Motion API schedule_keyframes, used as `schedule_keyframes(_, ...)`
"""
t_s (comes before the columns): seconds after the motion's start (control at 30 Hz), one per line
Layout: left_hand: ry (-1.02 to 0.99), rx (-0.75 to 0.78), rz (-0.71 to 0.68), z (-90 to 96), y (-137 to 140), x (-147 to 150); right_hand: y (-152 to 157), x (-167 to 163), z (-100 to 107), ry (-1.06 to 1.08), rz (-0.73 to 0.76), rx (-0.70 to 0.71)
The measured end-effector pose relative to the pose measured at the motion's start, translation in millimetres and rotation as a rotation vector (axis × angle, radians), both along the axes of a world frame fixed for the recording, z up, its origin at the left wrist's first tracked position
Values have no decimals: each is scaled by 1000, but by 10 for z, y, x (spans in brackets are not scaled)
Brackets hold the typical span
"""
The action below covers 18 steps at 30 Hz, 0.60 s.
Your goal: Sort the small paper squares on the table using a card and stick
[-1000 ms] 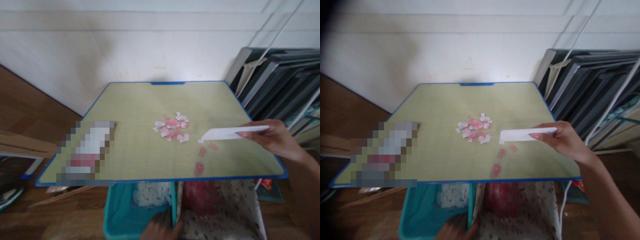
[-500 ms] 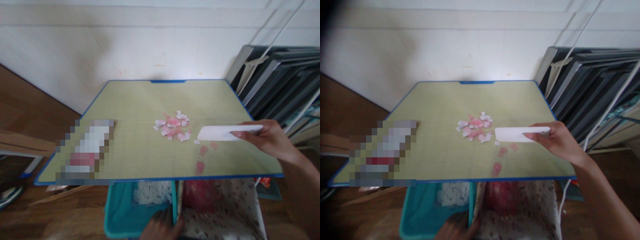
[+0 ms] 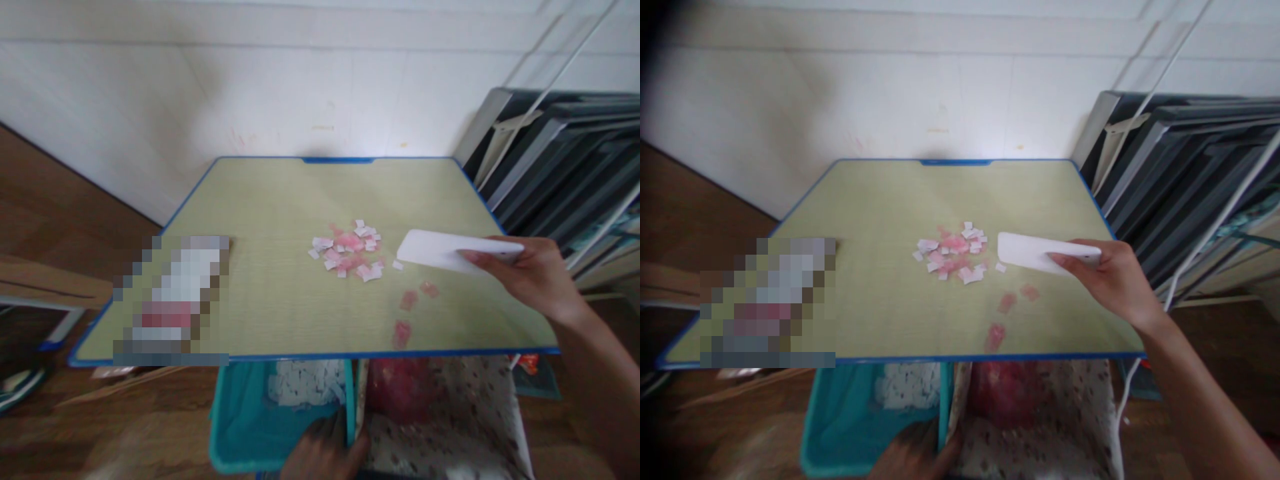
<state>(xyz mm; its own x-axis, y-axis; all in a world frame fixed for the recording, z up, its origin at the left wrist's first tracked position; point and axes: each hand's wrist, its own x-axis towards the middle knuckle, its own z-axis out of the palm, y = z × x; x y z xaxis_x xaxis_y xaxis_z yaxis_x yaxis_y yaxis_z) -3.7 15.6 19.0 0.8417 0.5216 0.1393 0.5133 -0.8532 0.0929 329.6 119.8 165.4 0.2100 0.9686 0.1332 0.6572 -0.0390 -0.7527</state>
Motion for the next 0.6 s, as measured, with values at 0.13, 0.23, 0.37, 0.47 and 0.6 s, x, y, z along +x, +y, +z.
schedule_keyframes(0.13, 23, -4, -3, 21, 10, 8, -51, 40, -5, -15, -12, -24)
schedule_keyframes(0.23, 35, -19, -11, 26, 27, 2, -98, 84, -9, -41, -119, 19)
schedule_keyframes(0.37, 22, -23, -6, -20, 25, -5, -136, 86, 2, -39, -115, 25)
schedule_keyframes(0.47, 43, -46, 0, -39, 12, -4, -155, 14, 36, -17, -48, -9)
schedule_keyframes(0.6, 73, -67, -38, -4, 8, -5, -167, -128, 61, 39, 52, -61)
